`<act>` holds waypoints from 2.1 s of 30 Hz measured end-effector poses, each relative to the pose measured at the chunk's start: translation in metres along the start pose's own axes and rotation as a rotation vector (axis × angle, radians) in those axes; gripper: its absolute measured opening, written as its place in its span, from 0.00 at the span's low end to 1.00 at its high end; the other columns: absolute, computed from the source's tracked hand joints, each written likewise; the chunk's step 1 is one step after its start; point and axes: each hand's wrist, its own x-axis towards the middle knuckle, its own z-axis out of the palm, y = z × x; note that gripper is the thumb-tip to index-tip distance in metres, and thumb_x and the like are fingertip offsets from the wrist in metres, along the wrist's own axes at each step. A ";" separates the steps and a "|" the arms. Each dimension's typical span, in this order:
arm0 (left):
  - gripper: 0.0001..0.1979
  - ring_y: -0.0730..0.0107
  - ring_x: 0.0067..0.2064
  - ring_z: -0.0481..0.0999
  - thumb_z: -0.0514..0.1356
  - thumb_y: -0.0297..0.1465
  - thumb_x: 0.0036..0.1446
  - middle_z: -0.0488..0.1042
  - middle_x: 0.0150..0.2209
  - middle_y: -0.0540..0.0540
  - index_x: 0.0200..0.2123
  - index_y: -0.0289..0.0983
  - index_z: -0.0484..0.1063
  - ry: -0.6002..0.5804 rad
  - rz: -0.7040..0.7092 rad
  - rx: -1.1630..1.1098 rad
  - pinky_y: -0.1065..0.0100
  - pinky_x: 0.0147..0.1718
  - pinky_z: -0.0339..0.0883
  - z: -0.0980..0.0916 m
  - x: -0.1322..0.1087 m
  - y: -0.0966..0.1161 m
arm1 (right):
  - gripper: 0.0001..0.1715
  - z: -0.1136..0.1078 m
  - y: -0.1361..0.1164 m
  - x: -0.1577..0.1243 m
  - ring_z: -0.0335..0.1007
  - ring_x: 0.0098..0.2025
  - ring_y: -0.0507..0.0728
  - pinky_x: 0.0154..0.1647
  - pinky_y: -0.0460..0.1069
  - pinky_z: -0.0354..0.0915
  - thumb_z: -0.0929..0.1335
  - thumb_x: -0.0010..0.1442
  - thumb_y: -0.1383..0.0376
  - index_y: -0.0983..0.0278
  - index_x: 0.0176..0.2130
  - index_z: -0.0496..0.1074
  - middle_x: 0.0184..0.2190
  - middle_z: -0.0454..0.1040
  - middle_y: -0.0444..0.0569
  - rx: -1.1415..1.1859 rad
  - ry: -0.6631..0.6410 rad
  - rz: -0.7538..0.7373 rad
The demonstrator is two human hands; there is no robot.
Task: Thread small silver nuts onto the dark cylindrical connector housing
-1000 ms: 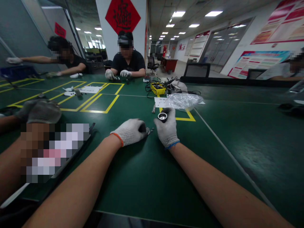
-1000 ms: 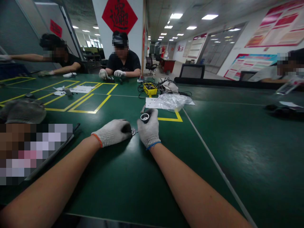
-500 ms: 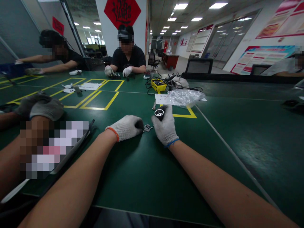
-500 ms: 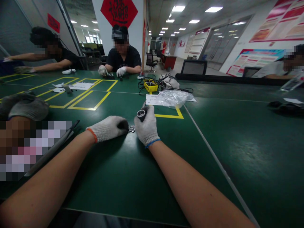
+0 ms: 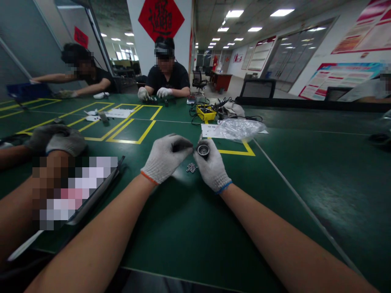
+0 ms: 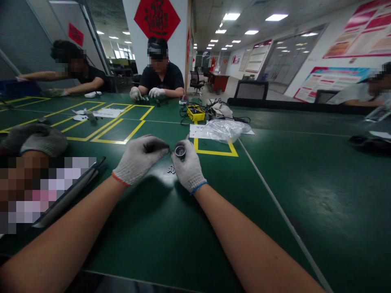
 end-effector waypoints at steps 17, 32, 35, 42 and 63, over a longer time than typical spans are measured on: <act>0.04 0.66 0.36 0.80 0.67 0.30 0.58 0.82 0.35 0.46 0.34 0.37 0.83 -0.047 -0.067 -0.142 0.64 0.39 0.74 0.019 -0.007 0.009 | 0.15 0.000 -0.007 -0.007 0.71 0.40 0.61 0.44 0.57 0.69 0.66 0.50 0.69 0.58 0.40 0.65 0.37 0.72 0.48 -0.191 -0.141 -0.083; 0.14 0.64 0.40 0.78 0.57 0.33 0.67 0.79 0.38 0.44 0.43 0.38 0.83 -0.126 -0.055 -0.144 0.62 0.42 0.74 0.022 -0.011 0.011 | 0.12 0.002 0.004 -0.007 0.71 0.37 0.61 0.41 0.56 0.68 0.66 0.52 0.66 0.59 0.40 0.65 0.35 0.72 0.49 -0.245 -0.034 -0.033; 0.17 0.61 0.42 0.76 0.55 0.34 0.68 0.76 0.42 0.42 0.51 0.40 0.82 -0.157 0.054 0.022 0.59 0.44 0.73 0.020 -0.015 0.011 | 0.12 0.003 0.005 -0.006 0.70 0.37 0.60 0.41 0.56 0.67 0.65 0.51 0.65 0.58 0.39 0.65 0.34 0.72 0.47 -0.204 -0.004 -0.007; 0.21 0.54 0.50 0.71 0.53 0.38 0.69 0.70 0.50 0.38 0.58 0.42 0.77 -0.145 0.166 0.149 0.52 0.51 0.70 0.022 -0.020 0.008 | 0.14 0.002 0.000 -0.005 0.70 0.36 0.59 0.38 0.55 0.66 0.66 0.49 0.63 0.58 0.39 0.66 0.34 0.73 0.46 -0.110 0.038 0.105; 0.20 0.59 0.45 0.77 0.59 0.23 0.56 0.75 0.45 0.41 0.50 0.39 0.81 -0.383 -0.090 0.190 0.59 0.50 0.73 0.031 -0.007 -0.037 | 0.12 0.001 -0.010 0.000 0.64 0.30 0.56 0.32 0.52 0.64 0.68 0.46 0.60 0.58 0.34 0.63 0.27 0.67 0.41 -0.020 0.101 0.215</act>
